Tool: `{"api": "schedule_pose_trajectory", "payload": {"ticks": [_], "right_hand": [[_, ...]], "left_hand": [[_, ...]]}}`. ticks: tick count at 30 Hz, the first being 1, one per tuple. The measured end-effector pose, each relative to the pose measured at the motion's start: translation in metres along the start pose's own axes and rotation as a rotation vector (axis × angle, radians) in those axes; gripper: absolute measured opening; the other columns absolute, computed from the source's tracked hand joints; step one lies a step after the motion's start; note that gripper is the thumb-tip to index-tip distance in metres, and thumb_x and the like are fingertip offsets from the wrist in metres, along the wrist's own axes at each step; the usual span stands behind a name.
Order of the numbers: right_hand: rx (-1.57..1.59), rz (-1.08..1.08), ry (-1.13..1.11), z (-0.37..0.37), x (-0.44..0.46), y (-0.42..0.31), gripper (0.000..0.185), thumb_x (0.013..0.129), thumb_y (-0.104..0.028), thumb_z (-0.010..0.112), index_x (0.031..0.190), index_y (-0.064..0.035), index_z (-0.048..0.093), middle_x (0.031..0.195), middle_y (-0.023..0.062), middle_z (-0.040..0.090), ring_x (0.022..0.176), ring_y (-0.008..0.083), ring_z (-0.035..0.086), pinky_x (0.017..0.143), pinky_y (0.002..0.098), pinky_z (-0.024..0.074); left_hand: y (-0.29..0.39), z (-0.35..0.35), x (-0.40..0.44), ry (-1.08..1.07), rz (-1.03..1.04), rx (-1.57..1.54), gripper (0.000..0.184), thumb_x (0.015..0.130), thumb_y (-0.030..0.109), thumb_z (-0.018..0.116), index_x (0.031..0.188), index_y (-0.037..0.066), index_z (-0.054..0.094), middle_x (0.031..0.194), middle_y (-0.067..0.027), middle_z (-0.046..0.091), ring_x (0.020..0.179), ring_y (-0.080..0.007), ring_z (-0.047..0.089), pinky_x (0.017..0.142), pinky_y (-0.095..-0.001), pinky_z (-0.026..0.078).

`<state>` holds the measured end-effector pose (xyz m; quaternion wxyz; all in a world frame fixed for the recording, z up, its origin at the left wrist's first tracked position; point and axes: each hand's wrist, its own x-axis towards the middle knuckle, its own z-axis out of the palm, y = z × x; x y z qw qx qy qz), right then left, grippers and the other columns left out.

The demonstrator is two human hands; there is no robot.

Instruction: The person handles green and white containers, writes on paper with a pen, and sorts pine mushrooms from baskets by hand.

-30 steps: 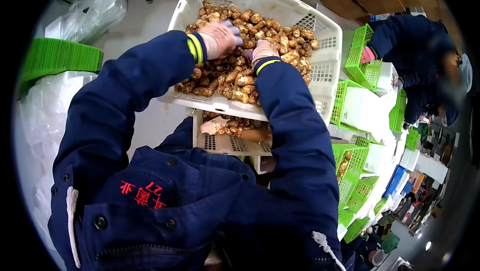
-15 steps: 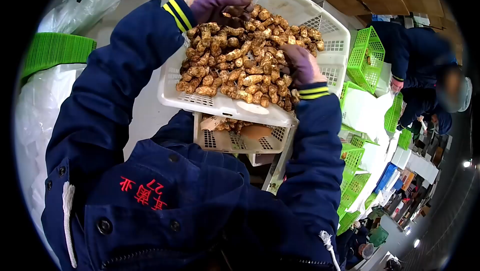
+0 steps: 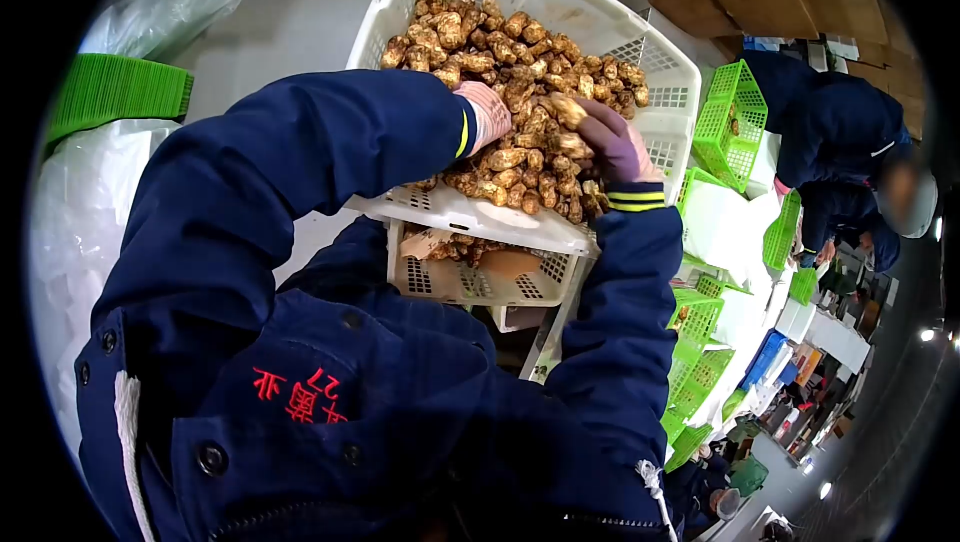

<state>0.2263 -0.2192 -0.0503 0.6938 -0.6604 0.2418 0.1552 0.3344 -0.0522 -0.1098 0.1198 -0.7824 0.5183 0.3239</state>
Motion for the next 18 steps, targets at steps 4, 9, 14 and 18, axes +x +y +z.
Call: {"api": "schedule_pose_trajectory", "payload": {"ticks": [4, 9, 14, 18], "right_hand": [[0.367, -0.031, 0.008, -0.003, 0.015, 0.024, 0.032, 0.083, -0.023, 0.054, 0.111, -0.0064, 0.053, 0.095, 0.0051, 0.058, 0.086, 0.0112, 0.056, 0.065, 0.0225, 0.0481], [-0.468, -0.071, 0.050, 0.029, 0.054, 0.003, 0.036, 0.072, -0.025, 0.067, 0.099, -0.0026, 0.060, 0.086, 0.0118, 0.061, 0.080, 0.0182, 0.058, 0.073, 0.0296, 0.0467], [-1.434, 0.103, 0.043, 0.095, 0.074, -0.011, 0.045, 0.074, -0.021, 0.062, 0.116, -0.0064, 0.052, 0.111, 0.0161, 0.057, 0.103, 0.0288, 0.056, 0.087, 0.0368, 0.0448], [-1.593, 0.171, 0.034, 0.103, 0.093, -0.003, 0.032, 0.075, -0.019, 0.058, 0.103, -0.0040, 0.061, 0.103, 0.0138, 0.062, 0.096, 0.0278, 0.060, 0.082, 0.0371, 0.0474]], "left_hand": [[-0.031, -0.024, 0.004, 0.012, 0.088, 0.030, 0.032, 0.080, 0.014, 0.055, 0.110, 0.006, 0.055, 0.085, -0.0128, 0.063, 0.075, -0.0252, 0.063, 0.063, -0.0367, 0.051], [-0.104, -0.062, -0.062, 0.152, 0.322, -1.392, 0.052, 0.077, 0.014, 0.059, 0.126, 0.008, 0.042, 0.105, -0.0083, 0.058, 0.094, -0.0193, 0.058, 0.073, -0.0320, 0.052], [-0.120, -0.054, -0.079, 0.280, 0.948, -2.035, 0.062, 0.082, 0.021, 0.059, 0.134, 0.011, 0.027, 0.125, -0.0140, 0.044, 0.112, -0.0320, 0.047, 0.090, -0.0458, 0.042], [-0.106, -0.046, -0.068, 0.475, 0.493, -1.673, 0.042, 0.080, 0.025, 0.062, 0.117, 0.008, 0.049, 0.077, 0.0004, 0.053, 0.069, -0.0062, 0.053, 0.057, -0.0216, 0.044]]}}
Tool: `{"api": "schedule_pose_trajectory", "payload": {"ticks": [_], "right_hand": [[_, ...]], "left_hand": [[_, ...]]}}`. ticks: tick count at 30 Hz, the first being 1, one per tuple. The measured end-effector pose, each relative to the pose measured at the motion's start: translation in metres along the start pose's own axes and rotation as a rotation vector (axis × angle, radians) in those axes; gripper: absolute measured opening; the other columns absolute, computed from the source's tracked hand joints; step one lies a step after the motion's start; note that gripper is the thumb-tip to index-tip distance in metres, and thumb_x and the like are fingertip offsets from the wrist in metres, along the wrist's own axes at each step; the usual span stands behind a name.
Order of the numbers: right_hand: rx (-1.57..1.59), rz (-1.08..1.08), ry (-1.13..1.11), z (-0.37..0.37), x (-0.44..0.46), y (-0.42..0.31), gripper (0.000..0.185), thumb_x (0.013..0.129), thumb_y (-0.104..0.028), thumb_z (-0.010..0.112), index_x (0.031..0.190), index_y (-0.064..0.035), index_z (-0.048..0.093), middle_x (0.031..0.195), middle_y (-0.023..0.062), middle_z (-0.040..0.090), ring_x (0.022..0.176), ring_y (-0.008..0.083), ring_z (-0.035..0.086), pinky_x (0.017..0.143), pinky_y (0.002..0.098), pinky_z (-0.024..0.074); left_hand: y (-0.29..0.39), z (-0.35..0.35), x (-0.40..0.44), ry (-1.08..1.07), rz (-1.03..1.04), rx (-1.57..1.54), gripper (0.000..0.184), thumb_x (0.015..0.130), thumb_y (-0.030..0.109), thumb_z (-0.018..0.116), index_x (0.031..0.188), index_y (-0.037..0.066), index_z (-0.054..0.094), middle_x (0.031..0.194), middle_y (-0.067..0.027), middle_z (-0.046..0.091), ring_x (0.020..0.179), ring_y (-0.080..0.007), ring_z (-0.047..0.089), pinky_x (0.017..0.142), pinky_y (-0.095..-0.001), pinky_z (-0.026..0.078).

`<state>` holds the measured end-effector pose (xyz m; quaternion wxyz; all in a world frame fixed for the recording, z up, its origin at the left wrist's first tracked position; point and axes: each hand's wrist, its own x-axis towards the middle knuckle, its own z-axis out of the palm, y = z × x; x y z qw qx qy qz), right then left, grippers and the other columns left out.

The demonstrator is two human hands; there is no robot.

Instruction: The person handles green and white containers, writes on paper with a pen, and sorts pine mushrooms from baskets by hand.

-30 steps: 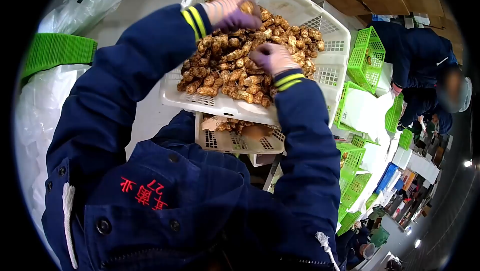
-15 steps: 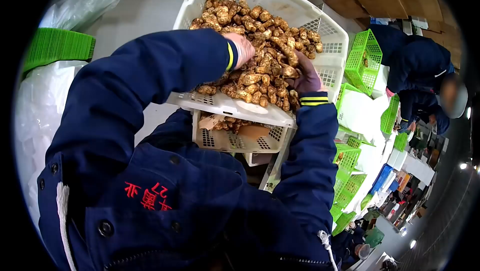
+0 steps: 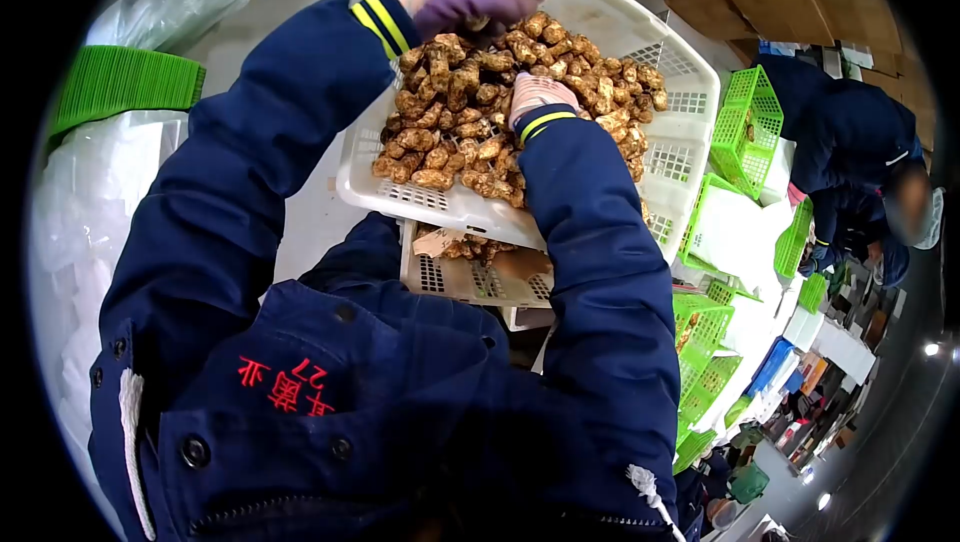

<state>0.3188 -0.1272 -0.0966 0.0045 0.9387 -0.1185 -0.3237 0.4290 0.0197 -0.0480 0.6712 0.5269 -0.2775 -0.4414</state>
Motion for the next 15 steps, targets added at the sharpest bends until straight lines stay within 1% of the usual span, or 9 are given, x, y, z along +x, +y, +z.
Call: {"api": "schedule_pose_trajectory", "payload": {"ticks": [1, 3, 4, 6, 7, 9, 10, 13, 15], "right_hand": [[0.010, -0.026, -0.016, 0.001, -0.002, 0.003, 0.029, 0.076, -0.020, 0.057, 0.101, -0.0045, 0.063, 0.101, 0.0142, 0.062, 0.095, 0.0274, 0.060, 0.082, 0.0365, 0.0476], [0.169, 0.032, 0.009, 0.028, 0.012, 0.015, 0.032, 0.078, -0.022, 0.058, 0.105, -0.0049, 0.058, 0.099, 0.0153, 0.062, 0.094, 0.0286, 0.060, 0.079, 0.0380, 0.0480], [0.174, -0.014, 0.003, 0.032, 0.006, 0.016, 0.027, 0.084, -0.021, 0.050, 0.103, -0.0027, 0.056, 0.100, 0.0141, 0.060, 0.089, 0.0256, 0.059, 0.076, 0.0343, 0.0487], [0.067, -0.107, 0.004, 0.027, -0.012, 0.013, 0.026, 0.092, -0.019, 0.037, 0.101, -0.0013, 0.054, 0.100, 0.0132, 0.057, 0.082, 0.0211, 0.056, 0.068, 0.0283, 0.0496], [0.315, -0.097, 0.031, 0.055, 0.011, 0.020, 0.025, 0.091, -0.019, 0.039, 0.102, -0.0020, 0.054, 0.100, 0.0132, 0.057, 0.083, 0.0220, 0.056, 0.069, 0.0295, 0.0495], [0.212, -0.018, -0.071, 0.039, 0.013, 0.018, 0.025, 0.087, -0.021, 0.051, 0.104, -0.0034, 0.054, 0.104, 0.0128, 0.058, 0.089, 0.0241, 0.056, 0.073, 0.0339, 0.0492], [0.051, -0.155, 0.029, 0.038, 0.013, 0.028, 0.036, 0.081, -0.025, 0.061, 0.109, -0.0035, 0.054, 0.107, 0.0140, 0.058, 0.095, 0.0233, 0.056, 0.079, 0.0331, 0.0475], [0.975, -0.069, 0.117, 0.010, -0.026, 0.052, 0.045, 0.078, -0.028, 0.065, 0.114, -0.0028, 0.054, 0.101, 0.0153, 0.061, 0.095, 0.0238, 0.057, 0.084, 0.0300, 0.0439], [1.539, -0.250, 0.116, 0.017, -0.032, 0.078, 0.042, 0.084, -0.028, 0.057, 0.116, -0.0019, 0.051, 0.100, 0.0123, 0.061, 0.084, 0.0219, 0.060, 0.075, 0.0278, 0.0479]], "left_hand": [[-0.011, -0.008, 0.010, -0.037, -0.222, 0.091, 0.042, 0.079, 0.028, 0.063, 0.115, 0.010, 0.051, 0.078, -0.0008, 0.054, 0.069, -0.0070, 0.054, 0.058, -0.0222, 0.045], [-0.027, -0.018, 0.018, -0.031, -0.359, 0.658, 0.044, 0.076, 0.033, 0.065, 0.114, 0.014, 0.053, 0.079, -0.0042, 0.057, 0.069, -0.0107, 0.056, 0.061, -0.0256, 0.047], [-0.019, -0.001, 0.007, 0.017, -0.261, 1.127, 0.047, 0.074, 0.036, 0.067, 0.113, 0.014, 0.053, 0.080, -0.0064, 0.058, 0.071, -0.0136, 0.057, 0.063, -0.0285, 0.048], [-0.016, 0.011, -0.001, -0.029, -0.184, 1.354, 0.052, 0.070, 0.031, 0.070, 0.115, 0.014, 0.052, 0.094, -0.0136, 0.059, 0.087, -0.0283, 0.058, 0.076, -0.0366, 0.047], [-0.014, 0.018, 0.000, -0.143, -0.230, 1.475, 0.049, 0.070, 0.027, 0.071, 0.113, 0.014, 0.053, 0.096, -0.0134, 0.059, 0.088, -0.0291, 0.058, 0.076, -0.0364, 0.047], [-0.017, 0.034, 0.005, -0.360, -0.330, 1.728, 0.044, 0.065, 0.017, 0.072, 0.106, 0.017, 0.057, 0.094, -0.0104, 0.058, 0.088, -0.0291, 0.058, 0.074, -0.0360, 0.049], [-0.021, 0.041, 0.003, -0.503, -0.366, 1.820, 0.037, 0.066, 0.013, 0.068, 0.101, 0.008, 0.058, 0.087, -0.0122, 0.059, 0.085, -0.0299, 0.059, 0.070, -0.0378, 0.049], [-0.057, 0.052, -0.005, -0.450, -0.104, 2.065, 0.026, 0.075, 0.010, 0.054, 0.093, -0.009, 0.055, 0.074, -0.0126, 0.059, 0.075, -0.0272, 0.058, 0.057, -0.0386, 0.045], [-0.056, 0.057, -0.004, -0.533, -0.131, 2.134, 0.028, 0.074, 0.011, 0.055, 0.095, -0.008, 0.057, 0.073, -0.0111, 0.059, 0.072, -0.0260, 0.058, 0.054, -0.0375, 0.044]]}}
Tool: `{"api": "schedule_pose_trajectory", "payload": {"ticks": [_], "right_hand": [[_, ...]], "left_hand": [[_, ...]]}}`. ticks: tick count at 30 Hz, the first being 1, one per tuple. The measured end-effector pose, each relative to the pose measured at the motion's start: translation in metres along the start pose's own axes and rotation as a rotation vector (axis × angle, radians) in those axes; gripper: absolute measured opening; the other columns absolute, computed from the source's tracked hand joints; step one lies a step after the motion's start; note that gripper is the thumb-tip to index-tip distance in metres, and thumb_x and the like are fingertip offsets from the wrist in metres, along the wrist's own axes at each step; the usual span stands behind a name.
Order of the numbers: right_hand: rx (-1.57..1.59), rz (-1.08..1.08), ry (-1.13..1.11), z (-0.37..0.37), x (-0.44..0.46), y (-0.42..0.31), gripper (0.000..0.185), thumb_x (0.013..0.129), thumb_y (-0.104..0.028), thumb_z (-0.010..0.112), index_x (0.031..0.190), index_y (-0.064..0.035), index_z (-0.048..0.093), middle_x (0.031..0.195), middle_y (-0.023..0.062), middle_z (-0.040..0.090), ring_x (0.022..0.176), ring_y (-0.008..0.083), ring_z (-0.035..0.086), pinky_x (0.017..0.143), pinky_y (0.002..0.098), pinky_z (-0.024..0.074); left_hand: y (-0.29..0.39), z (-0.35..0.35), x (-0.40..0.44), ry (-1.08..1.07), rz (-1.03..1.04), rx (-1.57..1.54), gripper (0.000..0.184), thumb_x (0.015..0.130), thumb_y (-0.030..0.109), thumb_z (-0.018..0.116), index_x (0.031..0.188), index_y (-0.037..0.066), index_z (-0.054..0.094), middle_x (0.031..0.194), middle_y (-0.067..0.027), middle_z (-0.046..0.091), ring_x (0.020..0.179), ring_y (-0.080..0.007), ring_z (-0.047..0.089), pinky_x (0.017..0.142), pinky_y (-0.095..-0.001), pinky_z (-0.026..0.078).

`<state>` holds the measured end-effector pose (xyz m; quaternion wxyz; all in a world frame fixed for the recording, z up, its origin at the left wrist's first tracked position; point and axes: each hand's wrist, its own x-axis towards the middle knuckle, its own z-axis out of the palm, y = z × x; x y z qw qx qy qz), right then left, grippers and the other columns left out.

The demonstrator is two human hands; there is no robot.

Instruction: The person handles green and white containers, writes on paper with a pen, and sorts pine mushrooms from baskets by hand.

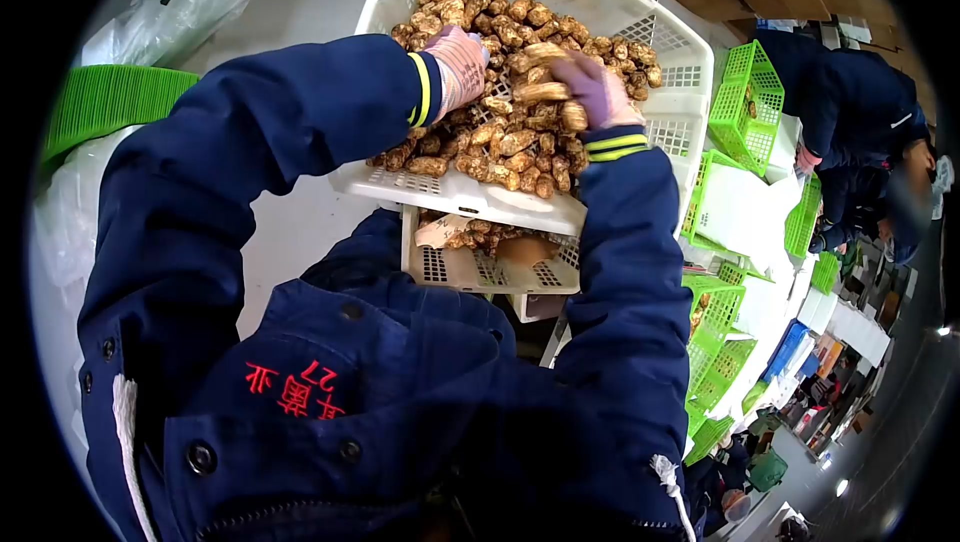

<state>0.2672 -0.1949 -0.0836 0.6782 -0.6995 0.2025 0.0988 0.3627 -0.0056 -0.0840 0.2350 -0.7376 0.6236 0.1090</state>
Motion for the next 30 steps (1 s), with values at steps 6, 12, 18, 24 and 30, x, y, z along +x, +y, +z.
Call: {"api": "schedule_pose_trajectory", "payload": {"ticks": [6, 12, 18, 24, 30], "right_hand": [[0.744, -0.029, -0.143, -0.018, -0.038, -0.010, 0.037, 0.085, -0.022, 0.056, 0.118, -0.0069, 0.046, 0.097, 0.0078, 0.057, 0.071, 0.0158, 0.059, 0.043, 0.0163, 0.0432], [0.706, 0.022, 0.014, -0.007, -0.068, 0.004, 0.028, 0.083, -0.016, 0.056, 0.107, -0.0025, 0.055, 0.097, 0.0075, 0.059, 0.081, 0.0166, 0.059, 0.065, 0.0258, 0.0494], [0.622, -0.254, 0.316, -0.012, -0.145, 0.013, 0.033, 0.078, -0.008, 0.064, 0.108, 0.0007, 0.054, 0.094, 0.0046, 0.058, 0.081, 0.0104, 0.054, 0.069, 0.0221, 0.0448], [0.760, -0.439, 0.745, -0.068, -0.288, 0.060, 0.034, 0.075, 0.000, 0.062, 0.107, 0.0035, 0.052, 0.086, 0.0087, 0.060, 0.071, 0.0137, 0.057, 0.063, 0.0242, 0.0482], [-0.044, -0.299, 1.626, -0.146, -0.411, 0.110, 0.024, 0.081, -0.014, 0.060, 0.101, -0.0005, 0.058, 0.087, 0.0072, 0.060, 0.074, 0.0143, 0.054, 0.064, 0.0272, 0.0461]], "left_hand": [[-0.022, -0.022, -0.006, -0.056, 0.065, -0.231, 0.020, 0.072, 0.014, 0.060, 0.086, 0.000, 0.063, 0.074, -0.0147, 0.061, 0.072, -0.0278, 0.062, 0.058, -0.0400, 0.049], [-0.025, -0.024, 0.000, -0.088, 0.131, -1.830, 0.025, 0.078, 0.017, 0.061, 0.098, 0.003, 0.055, 0.080, 0.0000, 0.057, 0.067, -0.0092, 0.052, 0.061, -0.0210, 0.047], [0.064, -0.087, 0.031, 0.013, 0.293, -2.023, 0.033, 0.081, 0.019, 0.056, 0.109, 0.004, 0.051, 0.080, 0.0011, 0.056, 0.067, -0.0072, 0.052, 0.059, -0.0214, 0.043], [0.191, -0.181, 0.076, -0.102, 0.583, -1.803, 0.027, 0.077, 0.017, 0.063, 0.099, 0.004, 0.055, 0.072, 0.0001, 0.056, 0.060, -0.0061, 0.052, 0.051, -0.0194, 0.042], [0.328, -0.262, 0.126, -0.368, 0.714, -1.683, 0.046, 0.074, 0.043, 0.064, 0.098, 0.006, 0.054, 0.067, 0.0003, 0.052, 0.054, -0.0074, 0.048, 0.049, -0.0240, 0.043]]}}
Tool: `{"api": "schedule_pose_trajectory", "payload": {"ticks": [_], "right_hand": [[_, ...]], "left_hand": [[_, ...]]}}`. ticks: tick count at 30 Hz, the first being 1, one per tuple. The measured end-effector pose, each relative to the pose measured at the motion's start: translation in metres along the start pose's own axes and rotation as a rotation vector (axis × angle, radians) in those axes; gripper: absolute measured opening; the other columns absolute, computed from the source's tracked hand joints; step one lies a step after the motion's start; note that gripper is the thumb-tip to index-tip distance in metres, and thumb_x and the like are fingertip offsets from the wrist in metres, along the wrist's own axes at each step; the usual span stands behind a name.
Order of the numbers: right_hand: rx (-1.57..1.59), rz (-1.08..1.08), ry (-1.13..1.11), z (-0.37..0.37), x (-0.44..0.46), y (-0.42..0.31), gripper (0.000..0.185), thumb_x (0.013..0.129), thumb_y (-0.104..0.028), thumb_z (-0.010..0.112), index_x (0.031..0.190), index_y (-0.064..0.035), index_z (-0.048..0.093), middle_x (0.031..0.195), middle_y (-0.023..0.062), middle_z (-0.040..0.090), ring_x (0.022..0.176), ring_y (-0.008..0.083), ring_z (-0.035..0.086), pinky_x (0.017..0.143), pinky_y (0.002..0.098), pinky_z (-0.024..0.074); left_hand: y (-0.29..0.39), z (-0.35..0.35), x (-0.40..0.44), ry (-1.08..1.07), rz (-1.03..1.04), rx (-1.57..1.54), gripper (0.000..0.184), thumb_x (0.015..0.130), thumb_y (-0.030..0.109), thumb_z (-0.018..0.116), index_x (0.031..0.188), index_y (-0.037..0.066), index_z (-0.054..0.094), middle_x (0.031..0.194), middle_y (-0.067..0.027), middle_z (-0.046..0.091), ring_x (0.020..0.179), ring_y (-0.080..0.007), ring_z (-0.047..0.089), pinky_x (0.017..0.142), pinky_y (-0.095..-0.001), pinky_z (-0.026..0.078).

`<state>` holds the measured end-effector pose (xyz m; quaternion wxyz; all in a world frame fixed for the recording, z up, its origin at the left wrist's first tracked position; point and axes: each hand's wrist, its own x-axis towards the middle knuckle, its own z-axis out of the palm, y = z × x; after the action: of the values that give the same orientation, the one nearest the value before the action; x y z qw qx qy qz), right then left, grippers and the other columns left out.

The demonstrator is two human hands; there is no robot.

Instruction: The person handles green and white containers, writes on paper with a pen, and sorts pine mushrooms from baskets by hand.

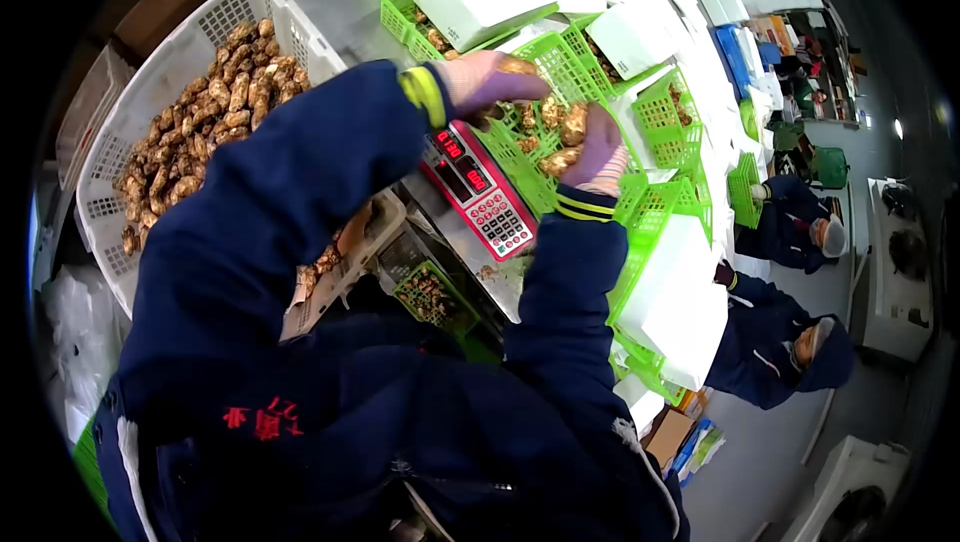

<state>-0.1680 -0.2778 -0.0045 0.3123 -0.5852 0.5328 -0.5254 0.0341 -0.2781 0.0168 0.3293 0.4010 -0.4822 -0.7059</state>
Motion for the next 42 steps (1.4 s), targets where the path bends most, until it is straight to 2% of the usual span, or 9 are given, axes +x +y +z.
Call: {"api": "schedule_pose_trajectory", "payload": {"ticks": [6, 8, 17, 25, 31, 35, 37, 39, 42], "right_hand": [[0.265, 0.605, 0.064, -0.033, 0.015, 0.029, 0.039, 0.084, -0.028, 0.054, 0.117, -0.0083, 0.047, 0.106, 0.0069, 0.055, 0.092, 0.0182, 0.053, 0.081, 0.0375, 0.0422], [-0.120, 0.084, -0.170, -0.044, 0.019, 0.057, 0.033, 0.082, -0.014, 0.056, 0.113, -0.0054, 0.049, 0.106, 0.0088, 0.055, 0.093, 0.0189, 0.052, 0.079, 0.0356, 0.0449], [0.173, 0.325, -0.813, 0.136, -0.029, -0.077, 0.024, 0.084, -0.014, 0.054, 0.099, 0.0044, 0.058, 0.073, 0.0071, 0.058, 0.054, 0.0077, 0.049, 0.049, 0.0194, 0.0382], [-0.614, -0.499, -1.356, 0.353, -0.080, -0.082, 0.032, 0.078, -0.023, 0.060, 0.107, -0.0083, 0.059, 0.092, 0.0134, 0.064, 0.086, 0.0230, 0.060, 0.079, 0.0319, 0.0459], [-1.270, -0.756, -1.103, 0.446, -0.135, -0.057, 0.037, 0.080, -0.017, 0.058, 0.116, -0.0113, 0.049, 0.108, 0.0123, 0.058, 0.103, 0.0269, 0.056, 0.083, 0.0372, 0.0474], [-0.960, -0.503, -1.195, 0.436, -0.103, -0.063, 0.036, 0.077, -0.012, 0.056, 0.112, -0.0084, 0.054, 0.114, 0.0176, 0.055, 0.097, 0.0307, 0.057, 0.084, 0.0368, 0.0466], [-0.274, 0.347, -1.209, 0.431, -0.066, -0.024, 0.043, 0.076, -0.007, 0.053, 0.119, -0.0070, 0.048, 0.110, 0.0169, 0.056, 0.092, 0.0297, 0.059, 0.084, 0.0383, 0.0483], [0.348, 0.731, -1.266, 0.400, -0.043, -0.033, 0.048, 0.076, -0.003, 0.051, 0.123, -0.0061, 0.041, 0.106, 0.0136, 0.056, 0.089, 0.0256, 0.059, 0.078, 0.0385, 0.0524], [0.274, 0.617, -1.130, 0.374, -0.051, -0.045, 0.042, 0.078, -0.005, 0.052, 0.119, -0.0041, 0.041, 0.101, 0.0102, 0.057, 0.091, 0.0200, 0.059, 0.072, 0.0359, 0.0542]], "left_hand": [[-0.001, 0.003, 0.015, 0.120, -0.140, 0.003, 0.063, 0.075, 0.045, 0.064, 0.120, 0.007, 0.044, 0.099, -0.0086, 0.054, 0.077, -0.0168, 0.057, 0.060, -0.0283, 0.050], [-0.010, -0.020, -0.006, 0.145, -0.096, -0.081, 0.061, 0.076, 0.043, 0.064, 0.121, 0.007, 0.044, 0.103, -0.0062, 0.054, 0.075, -0.0176, 0.059, 0.062, -0.0285, 0.052], [-0.010, -0.184, -0.264, 0.818, 0.185, 0.104, 0.040, 0.087, 0.030, 0.053, 0.120, 0.007, 0.047, 0.101, -0.0051, 0.059, 0.082, -0.0101, 0.057, 0.072, -0.0210, 0.048], [-0.109, -0.253, -0.359, 1.059, -0.016, 0.228, 0.027, 0.082, 0.019, 0.060, 0.105, 0.006, 0.058, 0.084, -0.0050, 0.061, 0.072, -0.0105, 0.057, 0.063, -0.0231, 0.049], [-0.143, -0.245, -0.268, 0.835, -0.350, 1.310, 0.023, 0.076, 0.007, 0.057, 0.099, 0.006, 0.056, 0.100, -0.0127, 0.058, 0.096, -0.0286, 0.056, 0.078, -0.0366, 0.048], [-0.156, -0.256, -0.241, 0.895, -0.371, 1.317, 0.024, 0.078, 0.007, 0.053, 0.101, 0.009, 0.055, 0.102, -0.0100, 0.057, 0.098, -0.0261, 0.055, 0.080, -0.0351, 0.048], [-0.156, -0.273, -0.243, 0.792, -0.427, 1.251, 0.030, 0.077, 0.006, 0.057, 0.106, 0.010, 0.055, 0.103, -0.0089, 0.058, 0.096, -0.0271, 0.056, 0.080, -0.0344, 0.047], [-0.151, -0.290, -0.249, 0.927, -0.152, 0.113, 0.034, 0.077, 0.009, 0.062, 0.110, 0.010, 0.055, 0.098, -0.0051, 0.062, 0.087, -0.0183, 0.059, 0.078, -0.0302, 0.047], [-0.141, -0.319, -0.282, 0.724, 0.135, -0.103, 0.043, 0.073, 0.013, 0.067, 0.113, 0.012, 0.052, 0.098, -0.0061, 0.057, 0.085, -0.0154, 0.056, 0.072, -0.0290, 0.048]]}}
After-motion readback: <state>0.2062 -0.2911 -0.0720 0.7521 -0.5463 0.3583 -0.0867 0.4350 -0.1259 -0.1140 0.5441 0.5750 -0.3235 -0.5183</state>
